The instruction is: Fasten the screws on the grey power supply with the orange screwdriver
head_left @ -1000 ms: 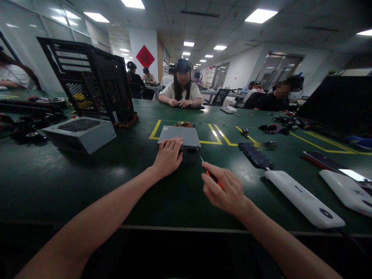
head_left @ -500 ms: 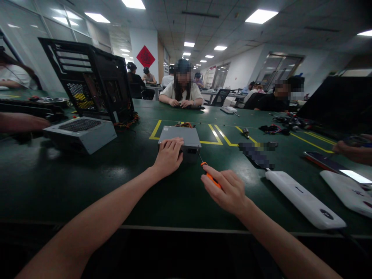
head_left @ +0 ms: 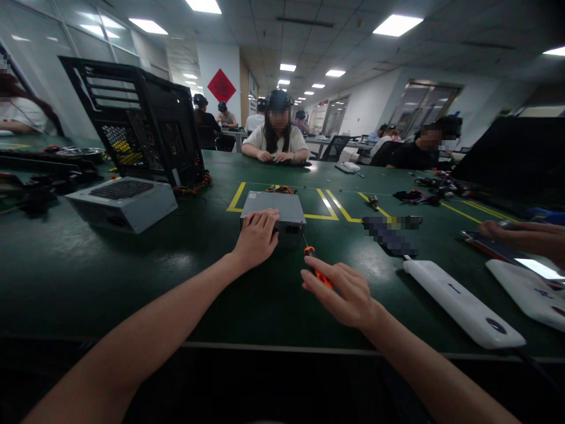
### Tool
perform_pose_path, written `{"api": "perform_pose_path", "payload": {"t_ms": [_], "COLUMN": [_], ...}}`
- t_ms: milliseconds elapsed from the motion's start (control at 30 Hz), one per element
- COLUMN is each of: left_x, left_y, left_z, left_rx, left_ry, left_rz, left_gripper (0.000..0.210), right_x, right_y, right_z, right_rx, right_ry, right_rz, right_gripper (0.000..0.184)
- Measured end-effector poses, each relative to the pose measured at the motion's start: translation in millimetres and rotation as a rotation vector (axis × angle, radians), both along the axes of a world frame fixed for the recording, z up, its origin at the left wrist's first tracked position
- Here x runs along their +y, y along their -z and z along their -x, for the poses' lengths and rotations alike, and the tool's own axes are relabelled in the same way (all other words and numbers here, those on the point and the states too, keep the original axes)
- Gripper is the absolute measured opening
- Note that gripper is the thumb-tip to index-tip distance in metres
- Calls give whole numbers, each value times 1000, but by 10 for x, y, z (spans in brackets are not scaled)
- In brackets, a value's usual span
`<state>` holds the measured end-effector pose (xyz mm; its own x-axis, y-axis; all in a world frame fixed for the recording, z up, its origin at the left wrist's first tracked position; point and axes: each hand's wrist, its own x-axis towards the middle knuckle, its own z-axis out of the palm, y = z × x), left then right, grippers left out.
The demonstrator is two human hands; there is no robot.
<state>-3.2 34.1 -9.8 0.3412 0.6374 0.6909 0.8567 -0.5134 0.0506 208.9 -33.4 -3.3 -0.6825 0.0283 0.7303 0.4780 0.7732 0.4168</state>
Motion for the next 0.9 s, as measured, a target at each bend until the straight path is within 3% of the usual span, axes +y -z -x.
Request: {"api": "perform_pose_path", "payload": {"t_ms": [100,233,467,733,900], "left_x": [4,8,4,17,7], "left_y": [1,3,-2,1,-7], "left_z": [2,5,6,11,13], "left_rx": [-1,4,10,12,15], "left_ry": [3,1,0,-8,-6], "left_rz": [-1,-4,5,9,16], "left_gripper": [32,32,33,33,34], "right_x": [-4,-14,-3,-61,-50], "right_y": [6,0,-2,-1,0], "right_z": [-2,8,15,86,60], "right_rx": [-18,-49,-49,-109,-50], "right_ry": [-5,-13,-31,52,87], "right_rz": [29,67,1,3,-111], "right_gripper": [25,33,30,22,20]}}
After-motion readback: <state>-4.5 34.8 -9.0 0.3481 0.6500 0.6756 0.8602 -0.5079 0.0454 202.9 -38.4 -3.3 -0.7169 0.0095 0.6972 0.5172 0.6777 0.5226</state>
